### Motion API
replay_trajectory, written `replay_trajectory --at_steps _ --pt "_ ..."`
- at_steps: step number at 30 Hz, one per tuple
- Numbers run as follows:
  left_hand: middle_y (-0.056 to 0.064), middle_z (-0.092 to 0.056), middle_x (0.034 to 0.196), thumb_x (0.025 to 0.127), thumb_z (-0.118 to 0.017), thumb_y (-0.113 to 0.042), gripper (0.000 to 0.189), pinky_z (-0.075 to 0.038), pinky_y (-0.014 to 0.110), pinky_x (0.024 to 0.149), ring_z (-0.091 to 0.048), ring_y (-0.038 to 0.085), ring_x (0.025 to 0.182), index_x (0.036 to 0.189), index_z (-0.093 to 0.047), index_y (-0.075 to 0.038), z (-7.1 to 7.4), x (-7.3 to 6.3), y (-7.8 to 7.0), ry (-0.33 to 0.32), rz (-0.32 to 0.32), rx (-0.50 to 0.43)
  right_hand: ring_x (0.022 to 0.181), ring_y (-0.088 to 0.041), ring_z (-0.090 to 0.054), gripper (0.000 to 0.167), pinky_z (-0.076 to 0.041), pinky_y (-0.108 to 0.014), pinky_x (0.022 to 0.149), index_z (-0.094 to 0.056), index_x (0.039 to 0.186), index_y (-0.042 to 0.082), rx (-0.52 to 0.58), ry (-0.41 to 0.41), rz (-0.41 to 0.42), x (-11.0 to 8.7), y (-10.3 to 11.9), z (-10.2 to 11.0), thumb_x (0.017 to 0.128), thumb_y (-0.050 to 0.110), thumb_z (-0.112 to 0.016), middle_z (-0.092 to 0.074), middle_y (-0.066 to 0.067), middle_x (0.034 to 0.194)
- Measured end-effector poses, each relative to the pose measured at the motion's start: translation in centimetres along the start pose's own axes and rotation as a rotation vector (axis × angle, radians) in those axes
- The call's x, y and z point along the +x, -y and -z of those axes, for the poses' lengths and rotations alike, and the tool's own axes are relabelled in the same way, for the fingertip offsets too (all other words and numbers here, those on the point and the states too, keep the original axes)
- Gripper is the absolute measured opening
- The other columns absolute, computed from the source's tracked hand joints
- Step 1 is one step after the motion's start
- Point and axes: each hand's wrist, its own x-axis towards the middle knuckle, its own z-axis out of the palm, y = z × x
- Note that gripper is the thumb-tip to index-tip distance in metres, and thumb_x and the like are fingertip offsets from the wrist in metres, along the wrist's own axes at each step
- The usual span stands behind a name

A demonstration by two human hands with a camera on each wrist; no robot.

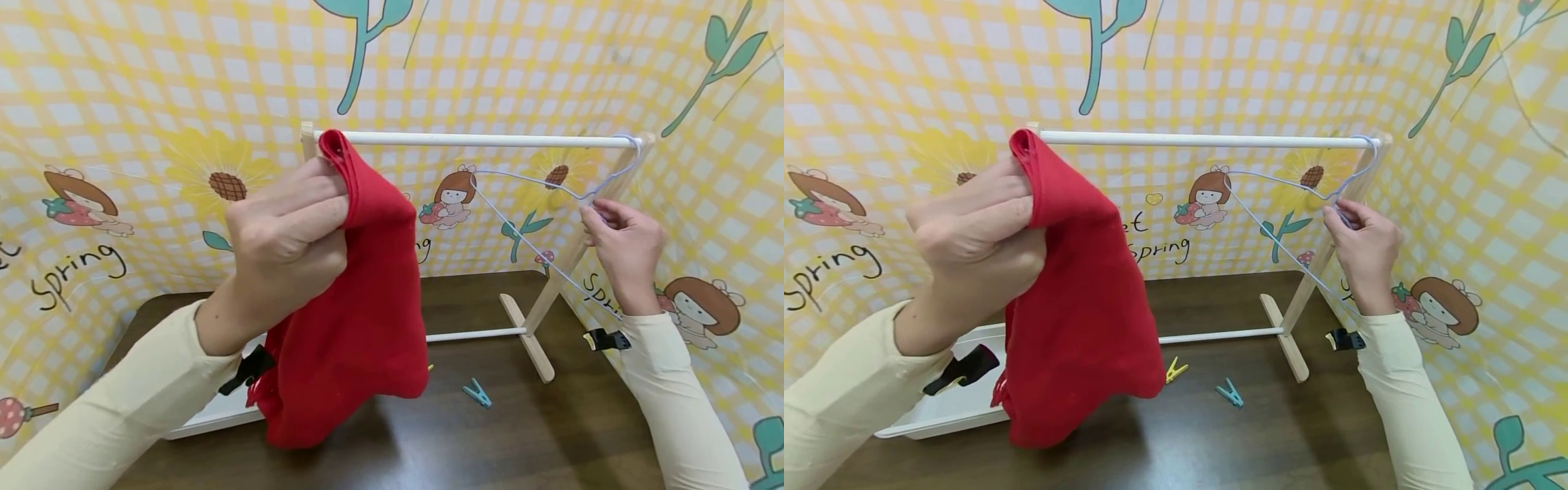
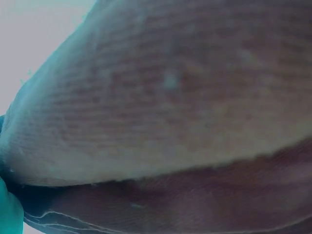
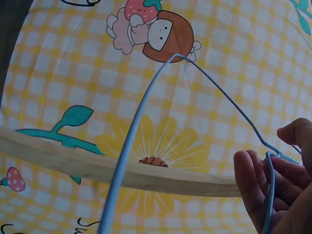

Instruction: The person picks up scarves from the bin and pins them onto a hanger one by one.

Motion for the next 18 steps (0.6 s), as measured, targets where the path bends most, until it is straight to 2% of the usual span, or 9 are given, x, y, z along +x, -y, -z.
replay_trajectory --at_steps 5,12,16,18 --pt "0.007 -0.036 0.056 0.074 -0.026 0.011 0.03 -0.023 0.028 0.063 -0.035 0.022 0.063 0.052 -0.042 -0.002 -0.1 -0.2 0.0 0.01 -0.001 -0.004 0.06 0.007 -0.065 0.037 -0.054 -0.012 0.06 -0.074 0.117 -0.002 -0.01 0.041 -0.057 0.5 0.3 -0.1 0.091 0.025 -0.074 -0.065 0.031 0.073" --pt "0.005 -0.03 0.057 0.071 -0.024 0.012 0.028 -0.021 0.029 0.063 -0.03 0.021 0.063 0.052 -0.036 -0.004 -0.3 -0.5 0.1 0.033 -0.011 0.002 0.062 0.009 -0.067 0.044 -0.055 -0.011 0.063 -0.071 0.12 -0.006 -0.046 0.155 -0.089 1.1 1.0 -0.1 0.093 0.029 -0.071 -0.064 0.035 0.068" --pt "0.006 -0.029 0.056 0.072 -0.024 0.013 0.029 -0.024 0.029 0.062 -0.033 0.022 0.063 0.051 -0.036 -0.004 -0.3 -0.4 0.0 0.05 -0.017 0.001 0.064 0.007 -0.069 0.048 -0.056 -0.014 0.065 -0.067 0.125 -0.008 0.01 0.199 -0.141 1.6 1.4 -0.2 0.094 0.028 -0.072 -0.07 0.028 0.074" --pt "0.006 -0.031 0.056 0.074 -0.025 0.013 0.03 -0.026 0.029 0.062 -0.036 0.022 0.063 0.052 -0.038 -0.004 -0.3 -0.4 -0.1 0.056 -0.019 -0.001 0.066 0.005 -0.071 0.046 -0.056 -0.015 0.067 -0.068 0.124 -0.005 0.053 0.203 -0.16 1.8 1.6 -0.3 0.093 0.029 -0.073 -0.073 0.025 0.08"
